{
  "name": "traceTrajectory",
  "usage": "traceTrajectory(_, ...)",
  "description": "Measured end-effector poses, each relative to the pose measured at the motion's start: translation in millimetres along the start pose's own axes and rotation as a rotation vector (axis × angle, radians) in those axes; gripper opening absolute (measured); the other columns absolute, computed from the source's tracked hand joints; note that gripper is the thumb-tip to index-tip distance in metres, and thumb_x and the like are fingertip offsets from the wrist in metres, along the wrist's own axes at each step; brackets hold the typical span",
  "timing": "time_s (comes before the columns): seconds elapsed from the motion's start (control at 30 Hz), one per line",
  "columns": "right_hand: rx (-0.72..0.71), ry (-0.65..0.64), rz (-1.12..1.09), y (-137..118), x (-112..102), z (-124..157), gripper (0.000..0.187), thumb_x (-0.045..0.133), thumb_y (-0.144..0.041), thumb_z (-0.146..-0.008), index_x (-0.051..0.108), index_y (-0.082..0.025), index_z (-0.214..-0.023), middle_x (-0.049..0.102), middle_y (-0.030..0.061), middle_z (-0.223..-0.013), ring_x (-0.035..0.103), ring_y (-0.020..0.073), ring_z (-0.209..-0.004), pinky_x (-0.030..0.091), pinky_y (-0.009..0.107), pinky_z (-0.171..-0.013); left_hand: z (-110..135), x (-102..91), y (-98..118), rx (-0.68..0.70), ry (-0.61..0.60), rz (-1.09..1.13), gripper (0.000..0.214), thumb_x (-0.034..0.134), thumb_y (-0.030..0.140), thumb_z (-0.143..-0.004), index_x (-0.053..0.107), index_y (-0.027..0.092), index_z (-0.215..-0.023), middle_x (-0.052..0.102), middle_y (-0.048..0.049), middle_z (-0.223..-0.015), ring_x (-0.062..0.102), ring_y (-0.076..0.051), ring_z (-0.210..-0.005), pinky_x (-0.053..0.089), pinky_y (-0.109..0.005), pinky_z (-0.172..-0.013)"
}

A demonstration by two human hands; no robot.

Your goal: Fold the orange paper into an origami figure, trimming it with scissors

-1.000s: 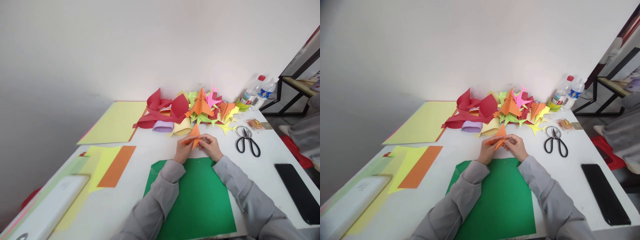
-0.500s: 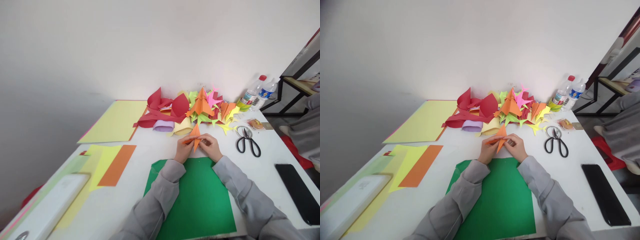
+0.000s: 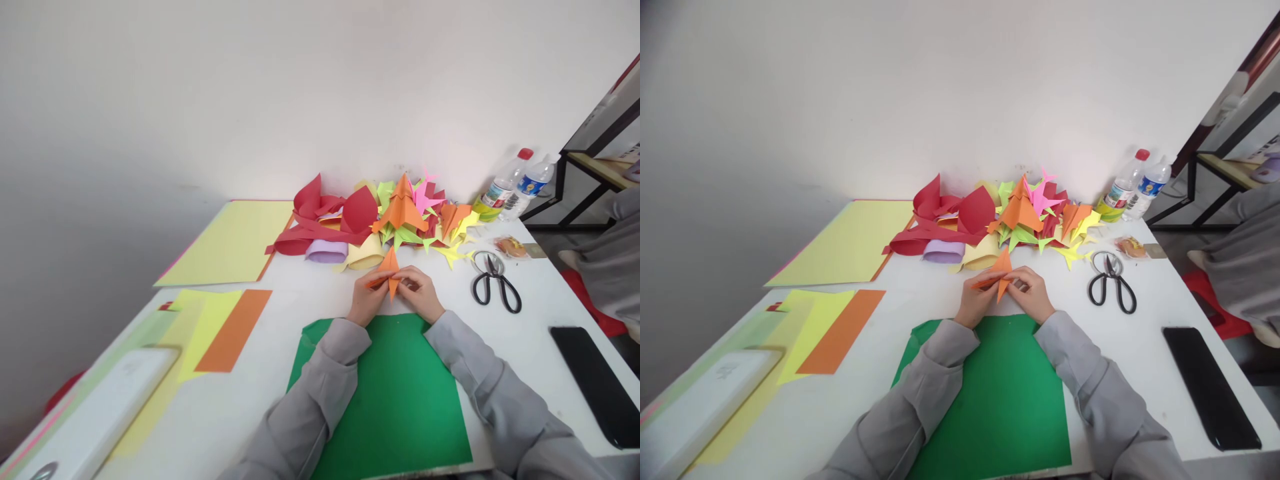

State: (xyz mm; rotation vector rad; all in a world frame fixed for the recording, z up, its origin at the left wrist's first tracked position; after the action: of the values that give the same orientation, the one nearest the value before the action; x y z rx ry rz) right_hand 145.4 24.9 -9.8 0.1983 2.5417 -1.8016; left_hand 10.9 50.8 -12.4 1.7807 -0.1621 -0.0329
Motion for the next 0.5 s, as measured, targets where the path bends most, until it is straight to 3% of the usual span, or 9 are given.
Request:
traceTrajectory(0.1,0.073,0.050,-0.033,1.2,-0.3,0.0,0.010,0.064,-0.029,-0.072,0.069,-0.021,-0.077,0.062,0.0025,-0.078,0.054,0.0104,-0.054,0.043,0.024,-0.049,1.0,0.5,0.4,0.001,-0.014,-0.006,0.012,0.067,0.018,-0.067,0.074,0.020,-0.077,0.070,-0.0037,-0.077,0.063,-0.017,-0.069,0.052,-0.031,-0.069)
traceTrajectory(0.3,0.281,0.102,-0.210,6.8,-1.2,-0.9,0.023,0.067,-0.040,-0.070,0.065,-0.018,-0.067,0.058,-0.0014,-0.049,0.051,0.0109,-0.043,0.043,0.024,-0.044,3.4,0.7,0.4,-0.045,-0.048,0.090,0.020,0.074,0.024,-0.064,0.074,0.017,-0.083,0.071,-0.0051,-0.077,0.064,-0.017,-0.067,0.053,-0.032,-0.071)
traceTrajectory(0.5,0.330,0.151,-0.216,9.3,-2.4,-0.8,0.020,0.070,-0.035,-0.065,0.066,-0.016,-0.067,0.060,-0.0014,-0.048,0.053,0.0109,-0.044,0.045,0.023,-0.045,1.5,2.7,-7.7,-0.181,-0.025,0.252,0.020,0.074,0.030,-0.066,0.074,0.014,-0.077,0.071,-0.0058,-0.072,0.064,-0.015,-0.060,0.054,-0.031,-0.066)
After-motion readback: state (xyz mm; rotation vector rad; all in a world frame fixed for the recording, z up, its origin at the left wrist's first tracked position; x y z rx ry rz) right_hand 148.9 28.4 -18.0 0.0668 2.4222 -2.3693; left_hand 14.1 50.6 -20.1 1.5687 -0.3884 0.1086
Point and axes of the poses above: each hand's wrist, its own z-axis away from the middle knuckle, its own x-axis out of the palm, y = z × x, the point moved 3 cm from there along -z, towards the middle knuckle
